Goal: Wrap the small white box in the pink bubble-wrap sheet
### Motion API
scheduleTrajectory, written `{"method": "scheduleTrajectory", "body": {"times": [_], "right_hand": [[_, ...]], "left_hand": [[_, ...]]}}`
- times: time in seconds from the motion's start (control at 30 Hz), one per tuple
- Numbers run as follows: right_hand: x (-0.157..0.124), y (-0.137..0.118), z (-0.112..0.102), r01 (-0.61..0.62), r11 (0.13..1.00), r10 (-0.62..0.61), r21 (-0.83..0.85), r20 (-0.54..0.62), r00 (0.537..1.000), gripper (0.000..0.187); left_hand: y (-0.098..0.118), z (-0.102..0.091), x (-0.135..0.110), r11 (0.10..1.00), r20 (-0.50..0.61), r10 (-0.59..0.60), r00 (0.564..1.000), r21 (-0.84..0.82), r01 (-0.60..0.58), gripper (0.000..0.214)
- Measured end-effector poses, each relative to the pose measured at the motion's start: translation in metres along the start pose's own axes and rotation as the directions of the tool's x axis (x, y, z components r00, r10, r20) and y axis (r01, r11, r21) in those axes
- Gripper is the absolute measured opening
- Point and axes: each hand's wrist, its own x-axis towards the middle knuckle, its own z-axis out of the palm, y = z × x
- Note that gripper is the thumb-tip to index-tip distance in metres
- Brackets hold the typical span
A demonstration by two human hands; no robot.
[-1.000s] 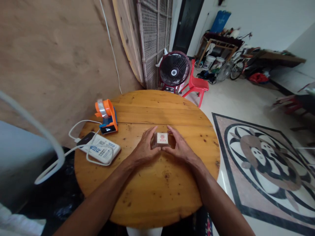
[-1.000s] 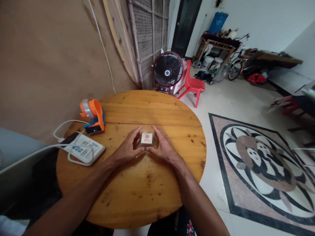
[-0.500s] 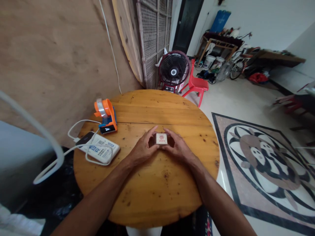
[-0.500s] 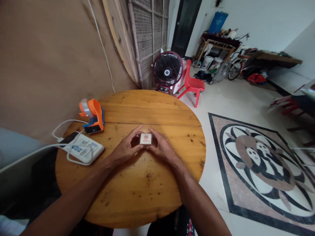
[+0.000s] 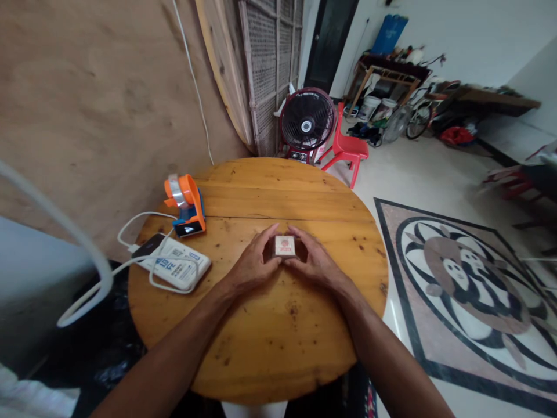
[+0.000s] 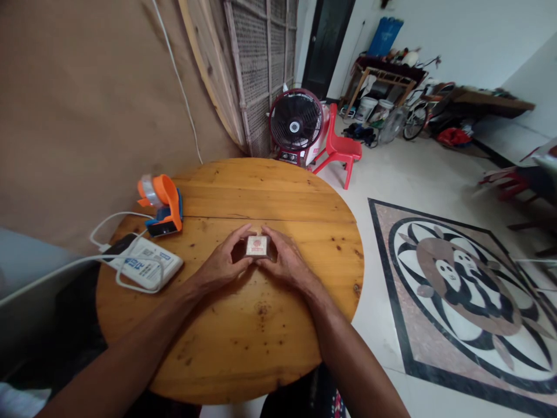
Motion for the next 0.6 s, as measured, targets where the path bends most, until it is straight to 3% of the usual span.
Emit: {"method": "scheduleTrajectory", "body": {"times": [0.2, 0.33, 0.37, 0.43, 0.47, 0.5, 0.53, 0.6], "right_hand": [[0.001, 0.001, 0.002, 0.003, 1.000, -0.003, 0.025, 0.004, 1.000, 0.072], [-0.002, -0.003, -0.012, -0.051, 0.974, 0.036, 0.222, 0.070, 0.997, 0.079], [-0.002, -0.003, -0.016, -0.067, 0.954, 0.053, 0.291, 0.053, 0.997, 0.077], [-0.001, 0.002, -0.024, -0.070, 0.903, 0.123, 0.425, -0.098, 0.988, 0.062], [0.001, 0.007, -0.026, -0.063, 0.876, 0.187, 0.477, -0.216, 0.958, 0.052], [0.003, 0.014, -0.025, -0.059, 0.852, 0.271, 0.520, -0.343, 0.899, 0.043], [0.005, 0.021, -0.023, -0.065, 0.829, 0.364, 0.555, -0.449, 0.816, 0.036], [0.010, 0.035, -0.015, -0.118, 0.800, 0.501, 0.588, -0.548, 0.670, 0.031]], "left_hand": [[0.004, -0.001, 0.000, 0.998, 0.009, -0.037, 0.999, -0.058, 0.037, 0.074], [0.007, -0.005, -0.001, 0.988, 0.014, -0.037, 0.999, -0.148, 0.039, 0.083], [0.007, -0.006, 0.000, 0.976, 0.007, -0.054, 0.998, -0.209, 0.055, 0.085], [0.003, -0.009, 0.003, 0.912, -0.044, -0.145, 0.988, -0.394, 0.117, 0.084], [0.001, -0.011, 0.006, 0.847, -0.083, -0.225, 0.971, -0.509, 0.153, 0.079], [-0.002, -0.013, 0.008, 0.757, -0.116, -0.318, 0.941, -0.628, 0.179, 0.073], [-0.003, -0.016, 0.011, 0.650, -0.146, -0.427, 0.892, -0.736, 0.191, 0.064], [-0.005, -0.023, 0.015, 0.425, -0.099, -0.575, 0.812, -0.884, 0.193, 0.044]]}}
